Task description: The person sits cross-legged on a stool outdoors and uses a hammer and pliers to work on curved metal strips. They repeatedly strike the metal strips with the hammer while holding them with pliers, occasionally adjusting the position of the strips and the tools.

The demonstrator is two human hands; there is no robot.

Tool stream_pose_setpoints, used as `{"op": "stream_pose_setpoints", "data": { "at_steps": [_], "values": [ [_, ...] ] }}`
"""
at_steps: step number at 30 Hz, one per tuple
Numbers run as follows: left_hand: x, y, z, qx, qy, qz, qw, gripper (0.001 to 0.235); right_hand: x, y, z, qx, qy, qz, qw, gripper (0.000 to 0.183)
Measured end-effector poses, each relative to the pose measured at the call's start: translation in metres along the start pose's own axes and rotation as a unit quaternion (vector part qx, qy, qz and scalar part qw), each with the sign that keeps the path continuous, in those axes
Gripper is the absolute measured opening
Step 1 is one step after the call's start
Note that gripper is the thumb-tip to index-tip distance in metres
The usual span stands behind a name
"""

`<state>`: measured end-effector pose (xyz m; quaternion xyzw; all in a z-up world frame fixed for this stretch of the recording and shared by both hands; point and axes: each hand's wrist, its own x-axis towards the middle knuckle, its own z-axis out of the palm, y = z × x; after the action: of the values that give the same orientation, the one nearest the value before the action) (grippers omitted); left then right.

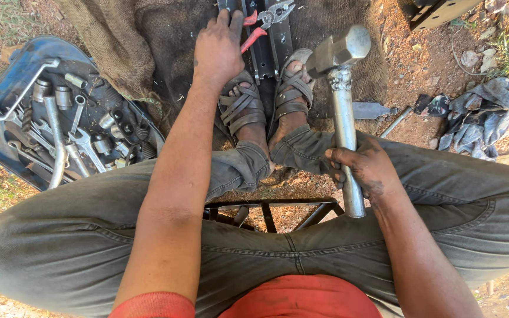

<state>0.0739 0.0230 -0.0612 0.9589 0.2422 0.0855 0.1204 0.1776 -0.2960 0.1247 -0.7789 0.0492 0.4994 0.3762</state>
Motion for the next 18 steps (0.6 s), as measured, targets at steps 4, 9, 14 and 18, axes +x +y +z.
{"op": "stream_pose_setpoints", "data": {
  "at_steps": [4,9,14,18],
  "values": [
    [0.001,-0.001,-0.003,0.018,-0.013,0.001,1.0,0.064,-0.01,-0.011,0.001,0.035,-0.028,-0.029,0.999,0.027],
    [0.004,0.0,-0.006,0.028,-0.017,0.002,0.999,0.066,-0.025,-0.027,0.001,0.035,-0.034,-0.04,0.998,0.026],
    [0.006,-0.001,-0.014,0.035,-0.026,0.01,0.999,0.062,-0.061,-0.057,0.002,0.063,-0.032,-0.112,0.991,0.023],
    [0.009,-0.005,-0.018,0.029,-0.034,0.016,0.999,0.063,-0.108,-0.086,-0.001,0.1,0.062,-0.26,0.958,0.035]
  ]
}}
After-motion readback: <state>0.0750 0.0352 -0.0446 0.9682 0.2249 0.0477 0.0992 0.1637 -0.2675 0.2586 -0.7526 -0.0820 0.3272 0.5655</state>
